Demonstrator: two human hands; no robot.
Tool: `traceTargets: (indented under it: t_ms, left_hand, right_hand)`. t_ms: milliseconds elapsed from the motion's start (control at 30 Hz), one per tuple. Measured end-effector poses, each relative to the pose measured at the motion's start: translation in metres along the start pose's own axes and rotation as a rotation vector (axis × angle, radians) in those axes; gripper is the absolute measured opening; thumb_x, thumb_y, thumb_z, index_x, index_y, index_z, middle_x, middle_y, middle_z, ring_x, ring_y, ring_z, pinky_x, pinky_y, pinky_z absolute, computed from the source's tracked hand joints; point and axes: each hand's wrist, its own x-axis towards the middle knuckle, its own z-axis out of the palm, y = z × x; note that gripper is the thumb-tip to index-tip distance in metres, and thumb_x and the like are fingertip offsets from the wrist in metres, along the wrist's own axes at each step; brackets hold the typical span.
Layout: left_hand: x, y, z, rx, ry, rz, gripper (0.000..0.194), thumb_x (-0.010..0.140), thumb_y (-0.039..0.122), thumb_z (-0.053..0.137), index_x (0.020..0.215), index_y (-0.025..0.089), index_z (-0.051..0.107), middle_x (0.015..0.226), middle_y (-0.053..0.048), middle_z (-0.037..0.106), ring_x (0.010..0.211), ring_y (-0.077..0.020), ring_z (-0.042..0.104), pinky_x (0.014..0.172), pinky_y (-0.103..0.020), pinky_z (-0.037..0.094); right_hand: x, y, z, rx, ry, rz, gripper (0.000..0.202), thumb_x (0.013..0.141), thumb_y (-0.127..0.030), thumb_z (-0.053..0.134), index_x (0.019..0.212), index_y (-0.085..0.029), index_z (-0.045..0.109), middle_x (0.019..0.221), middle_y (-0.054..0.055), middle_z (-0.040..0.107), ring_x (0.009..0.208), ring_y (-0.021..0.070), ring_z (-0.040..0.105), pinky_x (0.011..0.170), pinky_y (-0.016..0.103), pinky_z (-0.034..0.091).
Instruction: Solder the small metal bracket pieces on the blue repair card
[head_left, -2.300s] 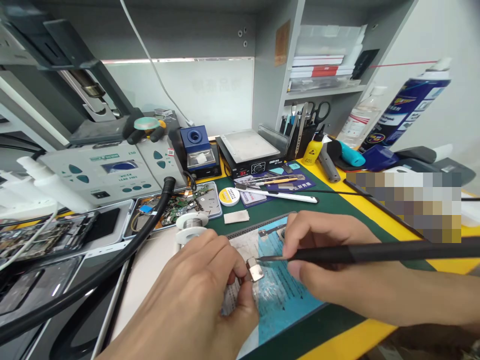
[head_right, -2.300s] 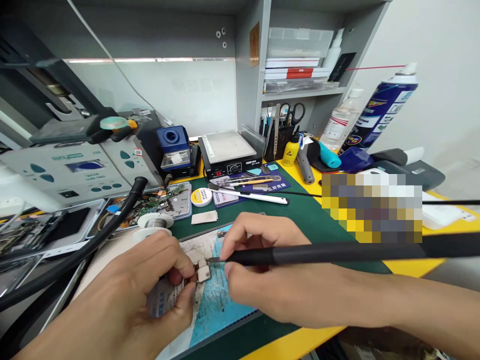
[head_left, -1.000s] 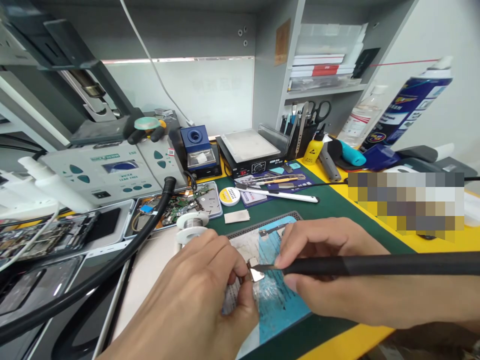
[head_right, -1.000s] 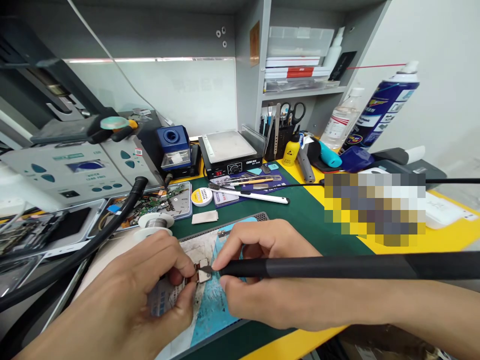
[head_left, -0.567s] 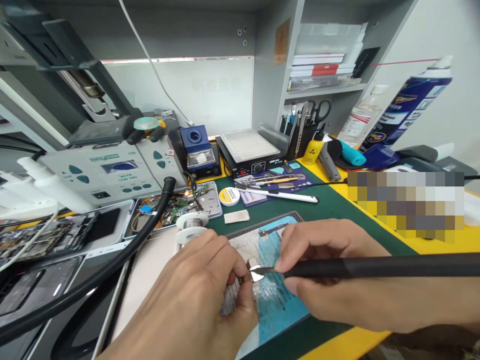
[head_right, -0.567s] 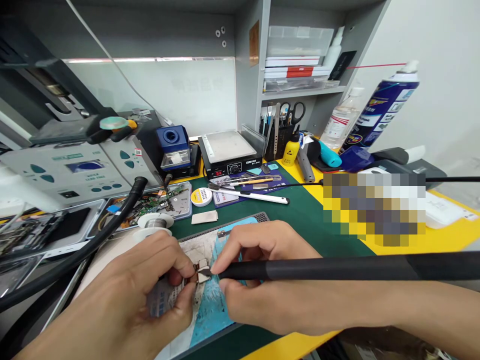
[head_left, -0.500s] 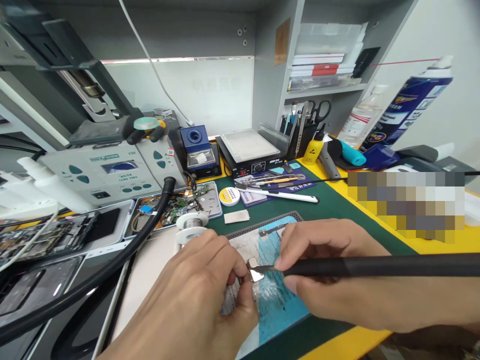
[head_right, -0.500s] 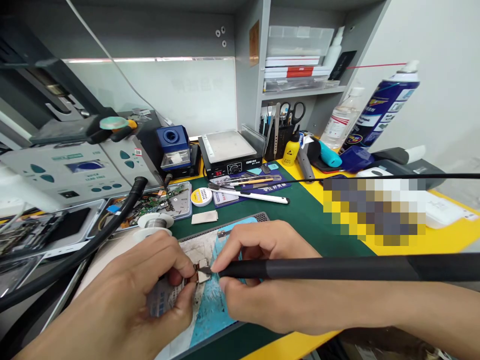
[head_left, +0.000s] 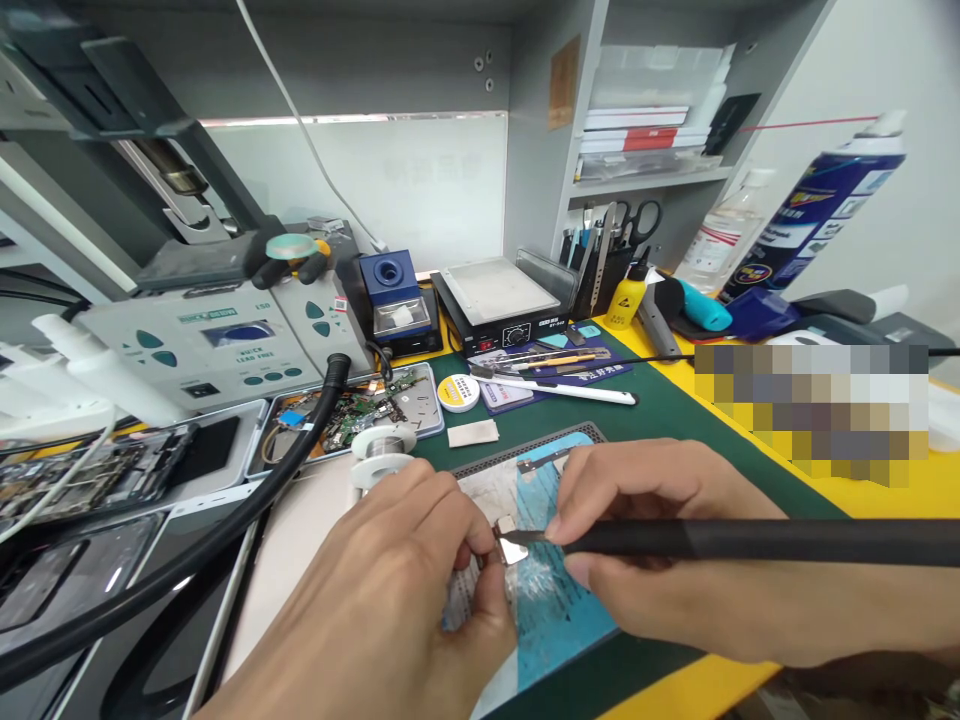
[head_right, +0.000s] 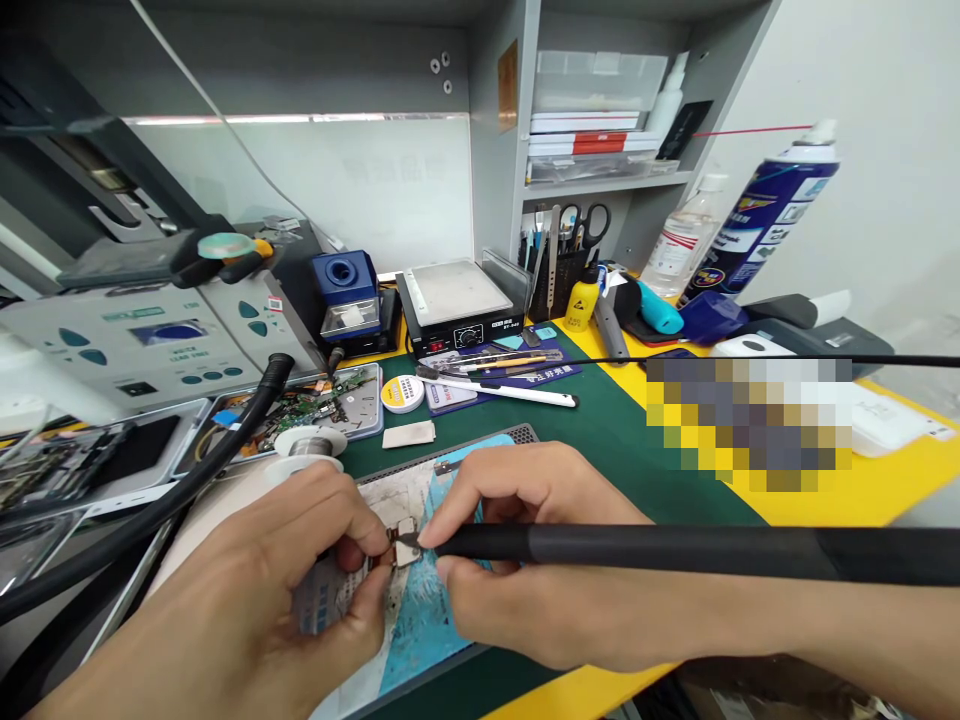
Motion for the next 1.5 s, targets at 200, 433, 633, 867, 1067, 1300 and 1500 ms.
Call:
traceTargets:
  t_ms: [200,433,633,867,1067,1300,1500]
  left_hand:
    - [0.002,0.002,-0.002,0.017,0.015,-0.004,0.011,0.084,0.016,0.054,0.075,0.022,0.058,0.07,0.002,0.056,0.071,-0.0179,0.057,0.065,-0.031,0.042]
    - [0.002,0.0,0.001,0.018,0.022,0.0,0.01,0.084,0.018,0.055,0.075,0.022,0.058,0.071,0.001,0.056,0.072,-0.0188,0.057,0.064,-0.032,0.042]
    - [-0.001,-0.001,0.004,-0.012,0.044,0.004,0.009,0.083,0.017,0.055,0.076,0.023,0.057,0.071,0.002,0.058,0.072,-0.0182,0.057,0.063,-0.032,0.041]
    - [-0.004,-0.003,0.004,-0.03,0.044,0.017,0.008,0.081,0.016,0.057,0.077,0.023,0.058,0.073,0.002,0.057,0.073,-0.0181,0.056,0.063,-0.032,0.04]
    - [-0.003,-0.004,0.005,-0.048,0.045,0.015,0.009,0.083,0.016,0.056,0.077,0.022,0.058,0.073,0.002,0.058,0.073,-0.0182,0.056,0.063,-0.032,0.04]
    - [0.001,-0.004,0.004,-0.049,0.051,0.034,0.009,0.083,0.015,0.056,0.076,0.022,0.057,0.071,0.001,0.057,0.071,-0.0182,0.055,0.06,-0.032,0.039]
    - [0.0,-0.004,0.004,-0.037,0.031,0.039,0.009,0.084,0.017,0.055,0.077,0.022,0.057,0.072,0.001,0.057,0.072,-0.0181,0.055,0.061,-0.032,0.039]
  right_hand:
    - [0.0,-0.004,-0.001,0.014,0.002,0.029,0.008,0.078,-0.014,0.069,0.084,-0.02,0.067,0.075,0.001,0.058,0.059,0.0119,0.048,0.051,0.025,0.037]
    - [0.001,-0.004,-0.001,0.009,-0.005,0.055,0.008,0.078,-0.015,0.07,0.083,-0.02,0.067,0.073,0.0,0.058,0.058,0.0111,0.047,0.05,0.024,0.037]
    - [0.001,-0.006,-0.002,0.002,-0.01,0.065,0.009,0.077,-0.012,0.07,0.081,-0.02,0.067,0.066,-0.003,0.056,0.052,0.0075,0.044,0.045,0.019,0.033]
    - [0.003,-0.014,-0.004,0.019,-0.038,0.105,0.011,0.078,-0.012,0.071,0.082,-0.018,0.063,0.057,-0.007,0.051,0.048,0.005,0.039,0.043,0.016,0.03]
    - [0.005,-0.014,-0.002,-0.007,-0.009,0.094,0.012,0.076,-0.012,0.072,0.078,-0.017,0.061,0.058,-0.007,0.052,0.049,0.0054,0.039,0.044,0.016,0.032]
    - [0.006,-0.014,-0.001,0.034,0.035,0.106,0.014,0.075,-0.013,0.072,0.078,-0.018,0.059,0.056,-0.007,0.053,0.048,0.0052,0.038,0.043,0.016,0.031]
    - [0.006,-0.013,-0.001,0.061,0.028,0.104,0.015,0.074,-0.011,0.071,0.077,-0.018,0.059,0.056,-0.007,0.052,0.048,0.005,0.037,0.043,0.016,0.032]
